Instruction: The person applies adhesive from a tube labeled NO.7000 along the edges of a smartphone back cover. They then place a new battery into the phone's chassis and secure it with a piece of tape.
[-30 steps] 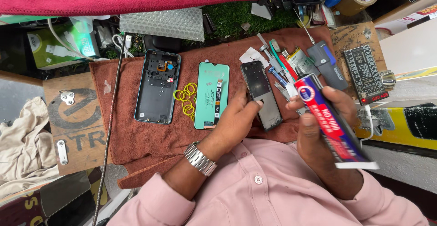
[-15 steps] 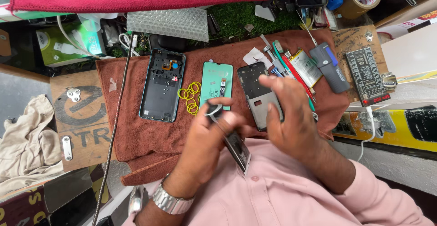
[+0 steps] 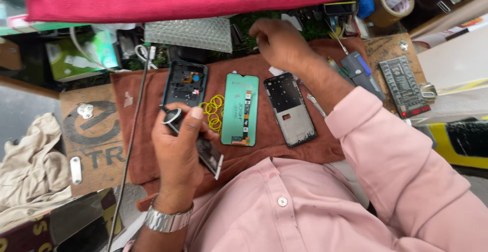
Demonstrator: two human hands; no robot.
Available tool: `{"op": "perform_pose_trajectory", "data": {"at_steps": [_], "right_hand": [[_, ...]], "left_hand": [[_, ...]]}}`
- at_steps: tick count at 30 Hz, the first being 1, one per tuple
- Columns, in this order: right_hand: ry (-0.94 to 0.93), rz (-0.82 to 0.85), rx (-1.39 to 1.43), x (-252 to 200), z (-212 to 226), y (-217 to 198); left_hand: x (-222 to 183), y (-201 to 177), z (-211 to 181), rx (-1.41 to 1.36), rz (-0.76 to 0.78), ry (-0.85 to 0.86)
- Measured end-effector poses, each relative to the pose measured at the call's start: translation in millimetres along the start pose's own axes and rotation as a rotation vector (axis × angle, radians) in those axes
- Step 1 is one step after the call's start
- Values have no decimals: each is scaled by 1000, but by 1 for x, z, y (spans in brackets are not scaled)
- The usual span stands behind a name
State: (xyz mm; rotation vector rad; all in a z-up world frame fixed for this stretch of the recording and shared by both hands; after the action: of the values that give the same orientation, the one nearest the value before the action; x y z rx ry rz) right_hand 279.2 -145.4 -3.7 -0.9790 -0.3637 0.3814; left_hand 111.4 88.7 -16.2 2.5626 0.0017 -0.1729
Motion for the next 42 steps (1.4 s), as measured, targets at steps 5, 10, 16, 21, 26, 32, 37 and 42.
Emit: {"op": "perform_pose_trajectory", "data": {"at_steps": [5, 10, 16, 21, 26, 32, 37, 42], "right_hand": [[146, 145, 98, -19, -40, -25], [131, 320, 137, -76, -38, -74], [317, 380, -127, -152, -18, -84], [220, 256, -139, -182, 19, -55], [235, -17, -202, -183, 57, -37], [437, 152, -307, -166, 67, -3], [423, 103, -206, -175, 38, -5], [432, -51, 1114, -192, -35, -37]], "left_hand": [[2, -14, -3, -1, -54, -13], [-2, -21, -26, 134, -62, 130], [-7, -36, -51, 59, -93, 220], [-10, -38, -60, 115, -90, 256], [-8, -31, -52, 185, -40, 264], [-3, -8, -27, 353, 30, 175], [-2, 6, 2, 562, 110, -74], [1, 12, 3, 544, 175, -32]]}}
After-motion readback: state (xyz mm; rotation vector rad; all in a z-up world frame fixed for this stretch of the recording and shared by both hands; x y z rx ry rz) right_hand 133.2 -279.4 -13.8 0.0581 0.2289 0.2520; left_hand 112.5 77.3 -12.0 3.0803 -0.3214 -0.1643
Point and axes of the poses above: each hand's wrist, its own x-axis towards the middle knuckle, its own y-axis out of the palm, z = x × y, the point moved 9 cm from there along x, towards the middle knuckle, and after that the axes turned 10 degrees about z, right-handed, at the moved point
